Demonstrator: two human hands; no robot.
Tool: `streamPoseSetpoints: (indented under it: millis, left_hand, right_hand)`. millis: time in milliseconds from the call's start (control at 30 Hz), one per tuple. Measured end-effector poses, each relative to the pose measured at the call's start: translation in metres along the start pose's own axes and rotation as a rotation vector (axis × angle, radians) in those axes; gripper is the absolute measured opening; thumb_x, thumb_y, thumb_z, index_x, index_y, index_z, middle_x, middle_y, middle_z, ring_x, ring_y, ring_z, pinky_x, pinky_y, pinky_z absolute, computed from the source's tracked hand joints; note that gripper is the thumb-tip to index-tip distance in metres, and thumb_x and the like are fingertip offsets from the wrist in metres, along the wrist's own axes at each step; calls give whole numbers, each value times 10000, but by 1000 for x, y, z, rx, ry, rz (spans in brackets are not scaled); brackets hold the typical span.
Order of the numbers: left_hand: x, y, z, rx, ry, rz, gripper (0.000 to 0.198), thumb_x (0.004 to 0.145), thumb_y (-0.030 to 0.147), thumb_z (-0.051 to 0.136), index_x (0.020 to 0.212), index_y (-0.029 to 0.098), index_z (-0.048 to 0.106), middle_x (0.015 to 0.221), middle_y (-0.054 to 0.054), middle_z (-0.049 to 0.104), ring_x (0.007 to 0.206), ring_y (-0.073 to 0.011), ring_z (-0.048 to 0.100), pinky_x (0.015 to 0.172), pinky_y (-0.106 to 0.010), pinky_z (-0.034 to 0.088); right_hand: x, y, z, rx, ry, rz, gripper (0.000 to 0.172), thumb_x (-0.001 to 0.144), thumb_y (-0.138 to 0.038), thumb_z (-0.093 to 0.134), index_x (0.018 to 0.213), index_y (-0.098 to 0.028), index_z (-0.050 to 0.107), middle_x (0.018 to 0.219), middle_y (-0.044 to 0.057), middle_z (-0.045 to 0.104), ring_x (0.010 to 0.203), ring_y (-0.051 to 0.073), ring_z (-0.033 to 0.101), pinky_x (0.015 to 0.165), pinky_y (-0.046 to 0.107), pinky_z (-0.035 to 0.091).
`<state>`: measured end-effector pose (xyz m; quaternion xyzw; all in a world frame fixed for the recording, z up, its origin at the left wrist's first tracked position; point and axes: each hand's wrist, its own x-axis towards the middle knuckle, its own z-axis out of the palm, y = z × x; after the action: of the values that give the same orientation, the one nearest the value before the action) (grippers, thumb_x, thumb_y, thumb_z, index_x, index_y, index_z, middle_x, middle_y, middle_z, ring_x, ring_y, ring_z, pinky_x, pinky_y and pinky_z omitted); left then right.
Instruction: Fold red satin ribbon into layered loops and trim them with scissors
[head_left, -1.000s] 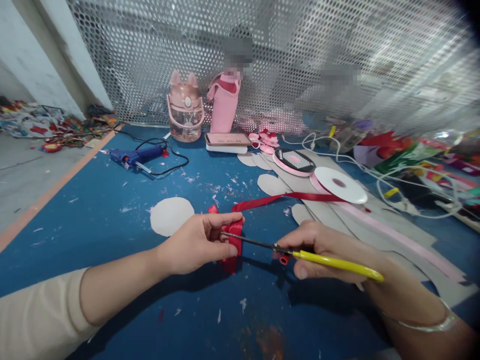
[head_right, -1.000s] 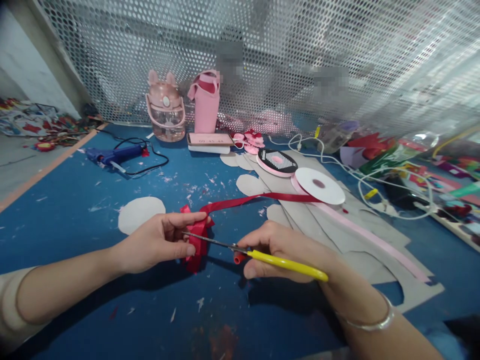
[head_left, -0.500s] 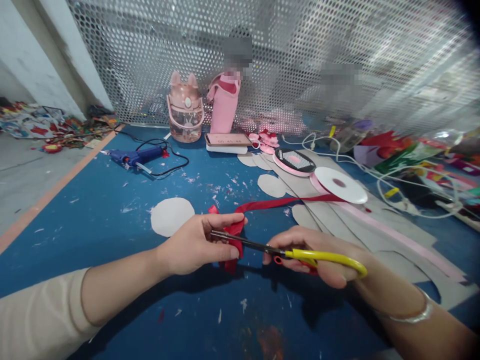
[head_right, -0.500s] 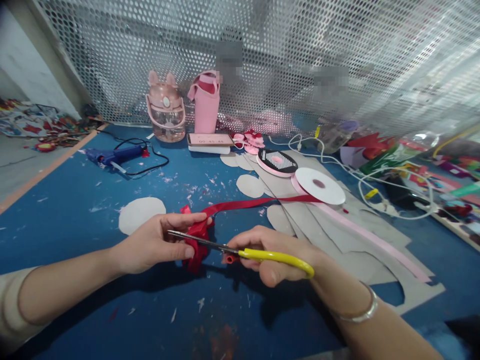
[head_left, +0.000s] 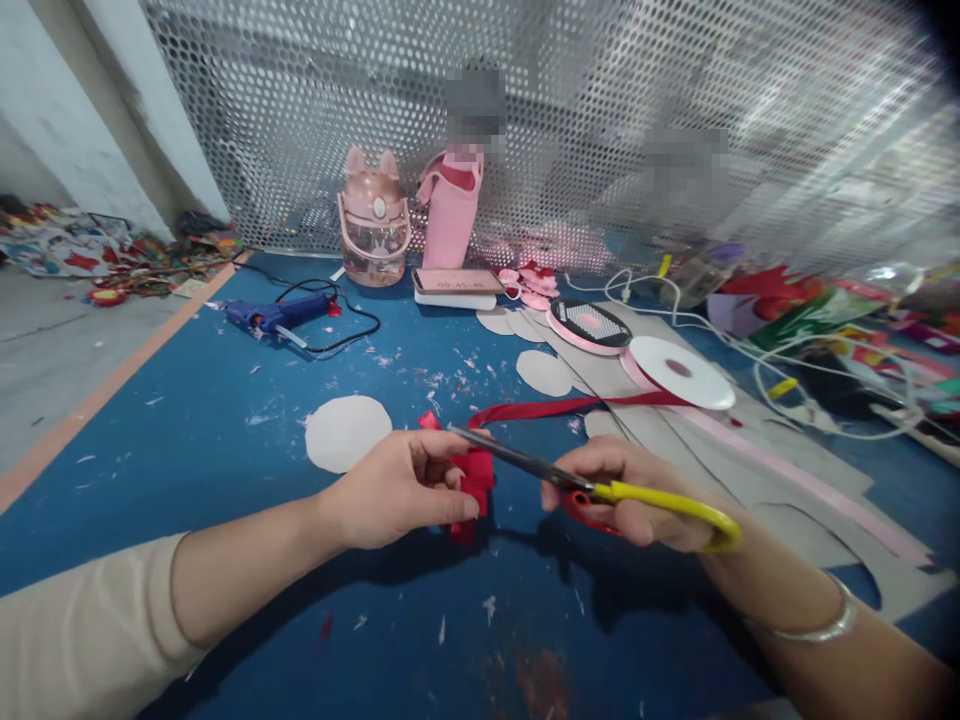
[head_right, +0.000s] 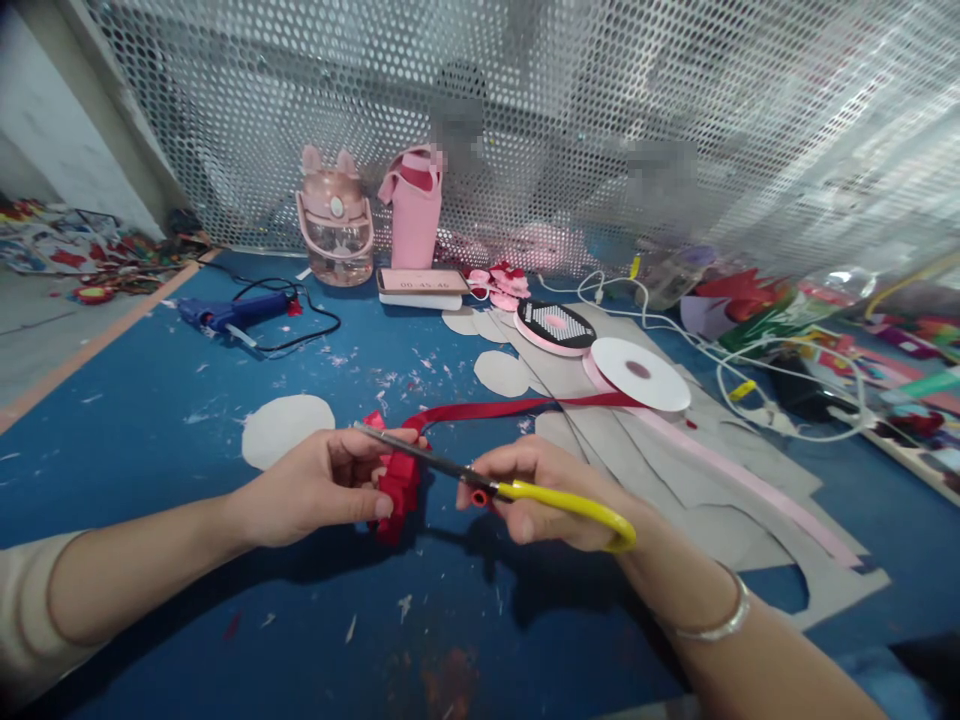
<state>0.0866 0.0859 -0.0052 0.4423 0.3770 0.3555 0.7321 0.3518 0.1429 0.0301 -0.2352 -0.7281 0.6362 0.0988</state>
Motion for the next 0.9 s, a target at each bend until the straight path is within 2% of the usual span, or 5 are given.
streamPoseSetpoints:
  millis: [133, 333, 467, 700, 900]
  left_hand:
    - [1, 0, 0, -51, 7, -5, 670, 633, 92, 763, 1276, 220, 622, 946, -41, 722, 778, -158, 627, 713, -288, 463]
    - [3, -2, -3, -163, 28, 31, 531, 676, 51, 619, 1179, 204, 692, 1114, -98, 723, 976, -220, 655, 839, -337, 465]
    - [4, -2, -2, -170, 106, 26, 415, 765, 134, 659, 1176, 189, 688, 1140, -117, 721, 910, -188, 674, 819, -321, 473]
    - [3, 1, 0, -136, 100, 30, 444, 734, 174, 753, 1173, 213, 693, 1098, -95, 739, 855, -172, 671, 779, -294, 479]
    - [3, -5, -5, -174, 108, 34, 260, 787, 341, 736, 1003, 200, 765, 1033, -85, 762, 875, -174, 679, 843, -310, 487]
  right_hand:
    - [-5, -1, -2, 67, 145, -118, 586, 808, -665, 586, 1020, -121, 629, 529, -71, 383, 385, 47, 255, 358, 199, 168]
    - [-9, -1, -8, 27, 224, -112, 516, 829, -624, 584, 1045, -157, 604, 549, -59, 399, 410, 60, 267, 356, 199, 181]
    - [-11, 2, -10, 18, 213, -116, 509, 842, -604, 581, 1072, -150, 588, 547, -56, 415, 424, 66, 288, 373, 203, 205]
    - [-12, 1, -11, -38, 202, -106, 532, 847, -615, 566, 1089, -142, 586, 598, -46, 422, 436, 63, 301, 381, 204, 220]
    - [-11, -8, -10, -186, 254, -65, 449, 804, -563, 650, 981, -151, 641, 638, -18, 465, 503, 80, 360, 414, 206, 279]
